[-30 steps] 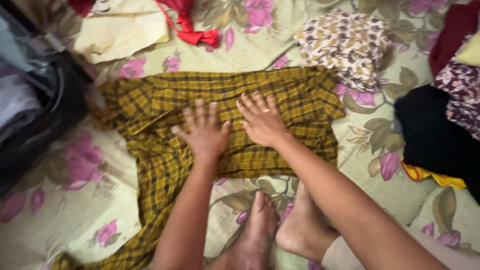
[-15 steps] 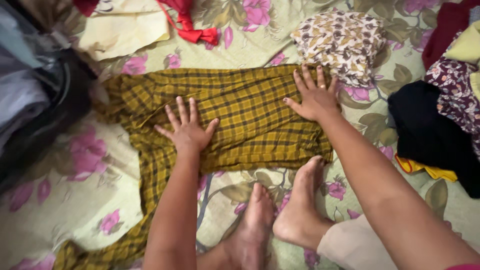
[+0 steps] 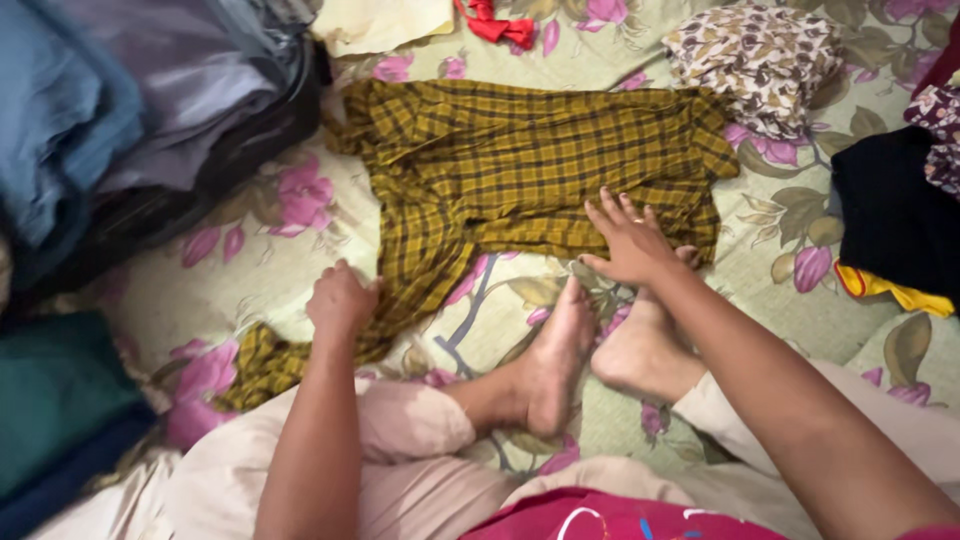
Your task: The person folds a yellow plaid shirt on a bed, smoothing and aligning the fabric before folding it into a compact rectangle and placing it into a suitcase. The person then picks up a patterned cloth and begins to fold it.
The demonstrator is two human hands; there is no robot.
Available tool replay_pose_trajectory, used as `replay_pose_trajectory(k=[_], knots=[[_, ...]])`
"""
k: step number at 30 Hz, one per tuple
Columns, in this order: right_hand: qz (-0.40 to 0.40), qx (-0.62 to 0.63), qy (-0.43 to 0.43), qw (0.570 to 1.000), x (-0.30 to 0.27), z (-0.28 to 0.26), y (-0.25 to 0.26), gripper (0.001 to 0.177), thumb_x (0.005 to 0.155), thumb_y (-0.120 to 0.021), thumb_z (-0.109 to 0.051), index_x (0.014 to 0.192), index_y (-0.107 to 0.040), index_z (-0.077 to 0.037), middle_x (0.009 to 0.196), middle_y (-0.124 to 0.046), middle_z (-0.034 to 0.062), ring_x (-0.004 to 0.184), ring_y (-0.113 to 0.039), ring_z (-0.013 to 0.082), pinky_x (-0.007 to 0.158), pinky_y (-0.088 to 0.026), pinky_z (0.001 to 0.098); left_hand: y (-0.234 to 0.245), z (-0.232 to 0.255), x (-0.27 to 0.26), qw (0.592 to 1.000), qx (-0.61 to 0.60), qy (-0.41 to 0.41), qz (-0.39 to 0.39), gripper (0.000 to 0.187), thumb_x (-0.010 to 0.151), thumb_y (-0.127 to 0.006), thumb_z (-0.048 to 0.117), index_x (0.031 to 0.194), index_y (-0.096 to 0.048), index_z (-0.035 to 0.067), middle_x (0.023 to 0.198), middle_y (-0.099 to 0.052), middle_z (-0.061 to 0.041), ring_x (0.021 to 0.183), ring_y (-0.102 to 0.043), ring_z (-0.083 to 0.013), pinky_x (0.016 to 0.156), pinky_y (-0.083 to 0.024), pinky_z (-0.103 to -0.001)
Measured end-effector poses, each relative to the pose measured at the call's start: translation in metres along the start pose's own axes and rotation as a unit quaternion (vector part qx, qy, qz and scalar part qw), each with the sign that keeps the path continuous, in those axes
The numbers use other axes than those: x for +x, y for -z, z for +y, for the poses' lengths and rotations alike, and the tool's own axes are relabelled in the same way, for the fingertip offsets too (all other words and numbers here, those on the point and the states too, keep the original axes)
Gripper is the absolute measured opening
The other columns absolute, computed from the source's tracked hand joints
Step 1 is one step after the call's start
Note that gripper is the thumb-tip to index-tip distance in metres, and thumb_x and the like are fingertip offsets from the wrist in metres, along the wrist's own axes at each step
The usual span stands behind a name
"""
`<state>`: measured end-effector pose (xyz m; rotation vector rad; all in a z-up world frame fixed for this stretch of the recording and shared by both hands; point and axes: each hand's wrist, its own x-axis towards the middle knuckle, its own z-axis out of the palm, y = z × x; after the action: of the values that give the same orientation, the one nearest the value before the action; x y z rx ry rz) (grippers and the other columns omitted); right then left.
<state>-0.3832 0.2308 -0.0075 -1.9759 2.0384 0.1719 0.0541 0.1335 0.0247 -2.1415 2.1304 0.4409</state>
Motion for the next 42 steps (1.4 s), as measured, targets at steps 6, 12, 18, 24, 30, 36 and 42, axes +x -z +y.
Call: replay_pose_trajectory(k=[6,12,18,24,30,36,42], knots=[[0.064,-0.01,-0.014,0.998,-0.03,-0.003,-0.011,0.075,0.088,-0.067,-0.043,0.155,-0.043,-0.021,0.168,-0.03,0.0123,0.148,-0.038,0.0366,0.116,-0.035,0.0524,-0.009,-0.034,-0.007,0.991,0.019,0.086,-0.098,0.08,0.069,-0.087,0.06,0.128,-0.067,0.009,0.132,-0.068,-0.014,0.122,-0.065,-0.0333,0.099,-0.053,-0.049],[0.104,0.031,-0.037,0.993,-0.07,0.006,0.013,0.06,0.084,-0.073,-0.035,0.14,-0.062,-0.018,0.152,-0.054,0.0096,0.131,-0.058,0.0333,0.106,-0.047,0.0463,-0.051,-0.074,0.01,0.97,0.001,-0.016,-0.244,0.101,0.062,-0.087,0.074,0.126,-0.074,-0.003,0.129,-0.075,-0.021,0.114,-0.073,-0.0343,0.098,-0.057,-0.044],[0.136,0.04,-0.058,0.988,-0.105,0.009,0.074,0.052,0.086,-0.073,-0.036,0.136,-0.069,-0.022,0.138,-0.066,0.0116,0.12,-0.065,0.0349,0.099,-0.053,0.0476,-0.029,-0.082,-0.005,0.96,0.131,0.062,-0.24,0.076,0.069,-0.092,0.054,0.131,-0.07,0.016,0.139,-0.065,-0.008,0.126,-0.062,-0.0324,0.104,-0.05,-0.047],[0.178,-0.025,-0.039,0.983,-0.139,-0.009,0.152,0.046,0.094,-0.07,-0.04,0.138,-0.069,-0.023,0.134,-0.07,0.0104,0.119,-0.066,0.0311,0.097,-0.053,0.0513,0.056,-0.058,-0.016,0.963,0.177,0.044,0.196,0.019,0.098,-0.065,0.023,0.11,-0.081,0.02,0.115,-0.076,-0.008,0.107,-0.072,-0.0314,0.077,-0.056,-0.044],[0.223,-0.085,-0.036,0.97,-0.21,-0.035,0.239,0.051,0.097,-0.066,-0.041,0.144,-0.065,-0.023,0.131,-0.069,0.0138,0.106,-0.069,0.0346,0.09,-0.054,0.0523,0.15,0.004,0.001,0.922,0.167,0.039,0.347,0.018,0.097,-0.064,0.019,0.101,-0.082,0.02,0.107,-0.077,-0.004,0.097,-0.075,-0.0262,0.072,-0.059,-0.039],[0.168,-0.016,-0.098,0.981,-0.264,-0.052,0.235,0.045,0.103,-0.064,-0.041,0.14,-0.066,-0.016,0.123,-0.072,0.0173,0.1,-0.071,0.0352,0.088,-0.055,0.05,0.194,0.052,0.004,0.969,0.013,0.049,0.24,0.018,0.089,-0.066,0.02,0.1,-0.077,0.012,0.112,-0.074,-0.011,0.098,-0.074,-0.0297,0.071,-0.061,-0.044],[0.134,0.043,-0.06,0.988,-0.241,-0.081,0.21,0.041,0.103,-0.067,-0.036,0.136,-0.066,-0.012,0.12,-0.073,0.0177,0.1,-0.072,0.0327,0.086,-0.055,0.047,0.201,0.068,-0.011,0.947,-0.302,0.06,0.089,0.019,0.099,-0.057,0.01,0.103,-0.072,-0.001,0.102,-0.078,-0.015,0.078,-0.081,-0.031,0.064,-0.066,-0.041]])
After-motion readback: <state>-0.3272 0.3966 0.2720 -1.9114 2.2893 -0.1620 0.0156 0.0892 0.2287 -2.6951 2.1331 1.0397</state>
